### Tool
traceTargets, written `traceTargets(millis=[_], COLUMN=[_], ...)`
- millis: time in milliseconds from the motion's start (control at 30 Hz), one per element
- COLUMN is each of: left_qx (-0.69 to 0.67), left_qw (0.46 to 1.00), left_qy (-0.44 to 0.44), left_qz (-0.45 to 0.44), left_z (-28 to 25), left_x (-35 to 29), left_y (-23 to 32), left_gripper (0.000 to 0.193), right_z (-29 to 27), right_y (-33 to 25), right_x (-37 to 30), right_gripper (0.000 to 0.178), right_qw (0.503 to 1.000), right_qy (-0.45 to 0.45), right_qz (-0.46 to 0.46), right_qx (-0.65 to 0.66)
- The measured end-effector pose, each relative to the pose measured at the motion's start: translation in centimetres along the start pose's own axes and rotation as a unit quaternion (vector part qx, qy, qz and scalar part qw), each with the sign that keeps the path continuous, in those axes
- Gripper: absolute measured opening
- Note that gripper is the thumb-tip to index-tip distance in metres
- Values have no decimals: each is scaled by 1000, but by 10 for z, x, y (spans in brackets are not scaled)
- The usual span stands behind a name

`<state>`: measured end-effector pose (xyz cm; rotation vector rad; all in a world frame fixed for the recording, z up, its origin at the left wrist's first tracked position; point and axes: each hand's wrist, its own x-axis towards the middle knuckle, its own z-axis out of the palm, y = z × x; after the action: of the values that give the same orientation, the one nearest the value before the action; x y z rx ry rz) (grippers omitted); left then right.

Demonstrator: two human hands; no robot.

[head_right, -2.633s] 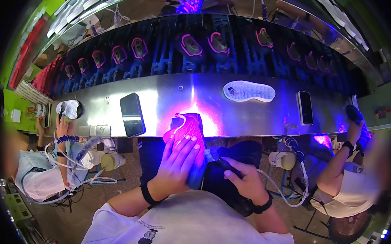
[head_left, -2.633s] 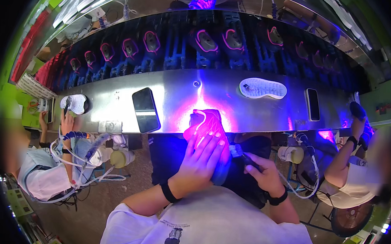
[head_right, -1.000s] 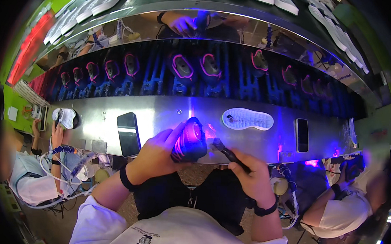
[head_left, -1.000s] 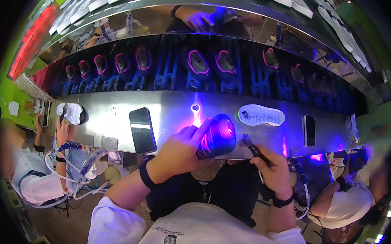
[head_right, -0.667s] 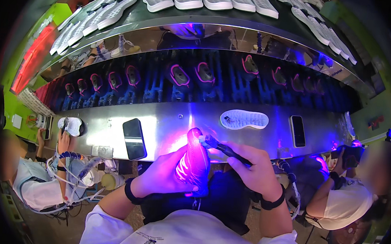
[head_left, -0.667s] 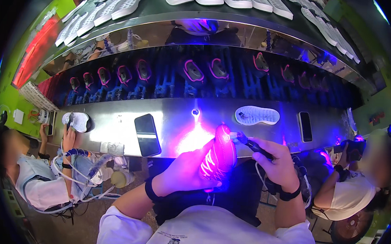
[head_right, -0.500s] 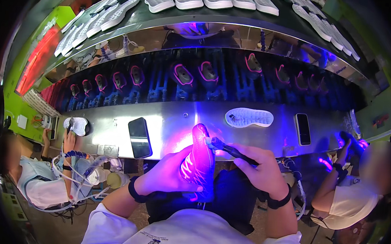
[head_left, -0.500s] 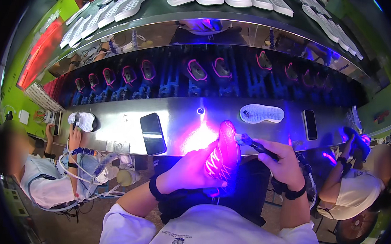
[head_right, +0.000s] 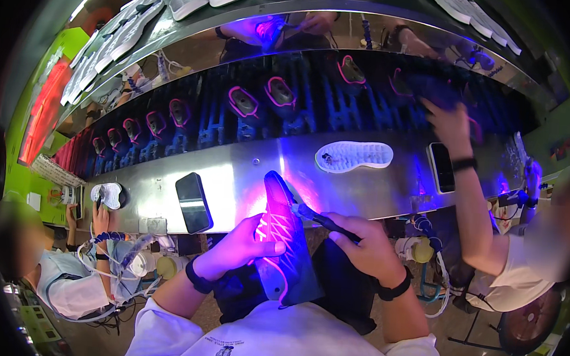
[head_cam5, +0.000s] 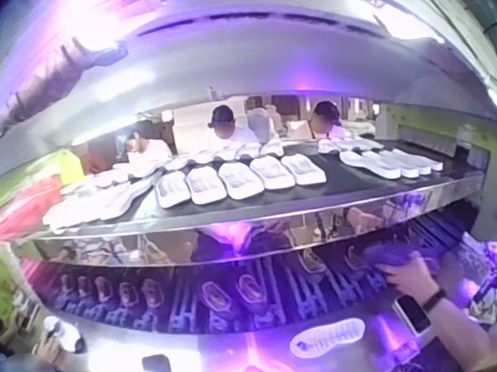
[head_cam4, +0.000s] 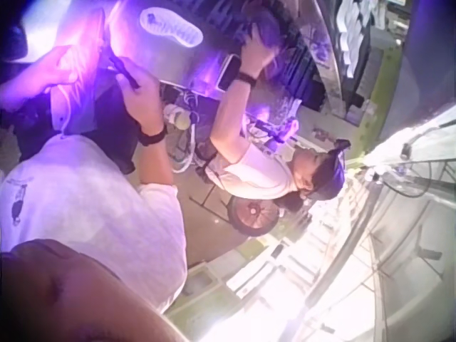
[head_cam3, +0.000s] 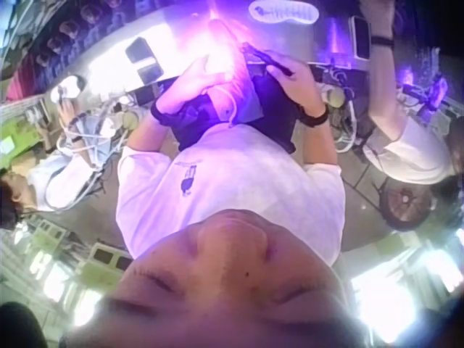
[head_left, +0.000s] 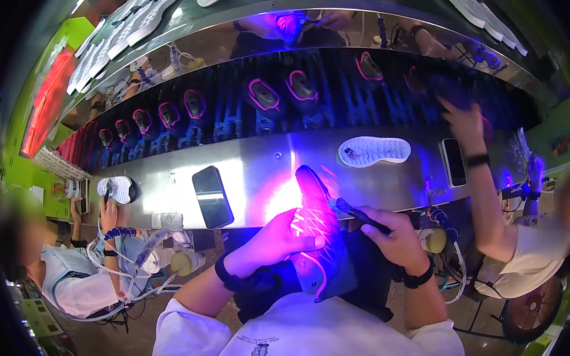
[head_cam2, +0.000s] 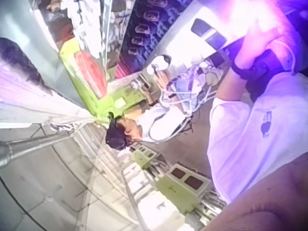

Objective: The worker is using a specialized tool to apply adhesive or a similar substance to the edges and soles of shoe uppers before placing them on a conveyor belt.

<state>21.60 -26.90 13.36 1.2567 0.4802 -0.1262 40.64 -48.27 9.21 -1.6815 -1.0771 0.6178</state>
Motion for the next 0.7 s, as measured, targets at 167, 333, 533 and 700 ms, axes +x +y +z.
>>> traceTargets(millis=[167, 333, 533, 700], left_qx=[18, 50, -28, -106], left_qw=[998, 998, 997, 989], left_qy=[52, 49, 78, 103], left_qz=[-38, 3, -2, 2], left_z=[-3, -21, -18, -9], left_x=[5, 11, 4, 2], left_y=[-4, -23, -15, -5], left_gripper=[81, 100, 83, 83], right_z=[8, -14, -40, -41], right_y=[9, -5, -24, -28], right_x=[-15, -27, -39, -51], right_gripper=[40, 39, 38, 38], right_qw=[1000, 995, 991, 991], right_qy=[-8, -85, -127, -117], right_qz=[-12, 33, 30, 62], right_qx=[26, 47, 4, -33])
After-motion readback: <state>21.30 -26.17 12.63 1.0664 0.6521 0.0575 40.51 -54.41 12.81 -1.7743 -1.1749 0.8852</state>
